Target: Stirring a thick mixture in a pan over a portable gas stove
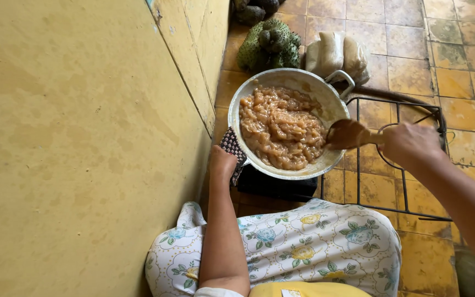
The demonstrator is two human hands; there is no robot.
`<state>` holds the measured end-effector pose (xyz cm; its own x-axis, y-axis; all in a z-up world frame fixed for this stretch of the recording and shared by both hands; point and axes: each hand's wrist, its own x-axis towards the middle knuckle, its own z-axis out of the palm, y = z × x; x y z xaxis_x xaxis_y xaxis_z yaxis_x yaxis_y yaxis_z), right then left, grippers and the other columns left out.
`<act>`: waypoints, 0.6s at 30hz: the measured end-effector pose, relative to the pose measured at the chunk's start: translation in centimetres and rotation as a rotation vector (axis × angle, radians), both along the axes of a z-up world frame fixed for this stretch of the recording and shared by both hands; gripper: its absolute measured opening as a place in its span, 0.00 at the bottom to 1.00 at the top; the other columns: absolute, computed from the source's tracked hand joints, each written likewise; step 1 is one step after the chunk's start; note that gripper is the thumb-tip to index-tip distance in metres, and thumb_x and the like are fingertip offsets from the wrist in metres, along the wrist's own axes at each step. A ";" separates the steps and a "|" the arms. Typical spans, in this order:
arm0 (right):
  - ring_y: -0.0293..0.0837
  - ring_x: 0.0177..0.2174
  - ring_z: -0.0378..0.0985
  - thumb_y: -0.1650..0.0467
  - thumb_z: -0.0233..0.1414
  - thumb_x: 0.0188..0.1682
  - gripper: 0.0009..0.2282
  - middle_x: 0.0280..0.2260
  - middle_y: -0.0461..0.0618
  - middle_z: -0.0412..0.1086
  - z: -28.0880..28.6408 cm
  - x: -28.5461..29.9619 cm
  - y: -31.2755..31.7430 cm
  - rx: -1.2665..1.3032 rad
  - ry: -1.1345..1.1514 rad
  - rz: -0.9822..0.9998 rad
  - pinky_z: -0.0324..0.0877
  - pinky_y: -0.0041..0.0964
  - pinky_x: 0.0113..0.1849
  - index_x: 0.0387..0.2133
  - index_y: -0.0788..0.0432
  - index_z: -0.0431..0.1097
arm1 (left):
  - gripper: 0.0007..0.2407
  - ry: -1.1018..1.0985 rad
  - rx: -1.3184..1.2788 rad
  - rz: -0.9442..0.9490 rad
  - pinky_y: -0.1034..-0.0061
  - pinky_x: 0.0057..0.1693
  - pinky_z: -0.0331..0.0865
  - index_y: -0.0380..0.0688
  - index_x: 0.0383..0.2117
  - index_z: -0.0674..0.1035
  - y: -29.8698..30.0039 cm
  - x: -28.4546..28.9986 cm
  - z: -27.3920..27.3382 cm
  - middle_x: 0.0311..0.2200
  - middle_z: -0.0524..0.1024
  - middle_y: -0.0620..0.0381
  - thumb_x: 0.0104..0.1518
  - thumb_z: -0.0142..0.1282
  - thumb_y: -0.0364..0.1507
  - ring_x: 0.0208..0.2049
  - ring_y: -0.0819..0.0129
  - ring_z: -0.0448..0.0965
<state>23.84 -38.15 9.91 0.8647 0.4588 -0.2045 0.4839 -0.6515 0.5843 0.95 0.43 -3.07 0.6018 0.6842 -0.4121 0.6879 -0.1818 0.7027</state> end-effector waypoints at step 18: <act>0.44 0.28 0.72 0.69 0.58 0.33 0.16 0.27 0.46 0.65 -5.9 -1.2 9.5 0.391 -0.490 0.840 0.63 0.37 0.32 0.38 0.54 0.73 | 0.20 0.025 0.008 -0.028 0.51 0.62 0.68 0.33 0.51 0.70 0.0 -0.5 1.2 0.49 0.76 0.35 0.49 0.41 0.26 0.56 0.40 0.75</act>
<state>22.59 -28.61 4.05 0.1855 0.9087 0.3739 0.6357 -0.4011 0.6595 0.40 0.41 -1.85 0.6100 0.6708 -0.4218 0.6999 -0.2066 0.6837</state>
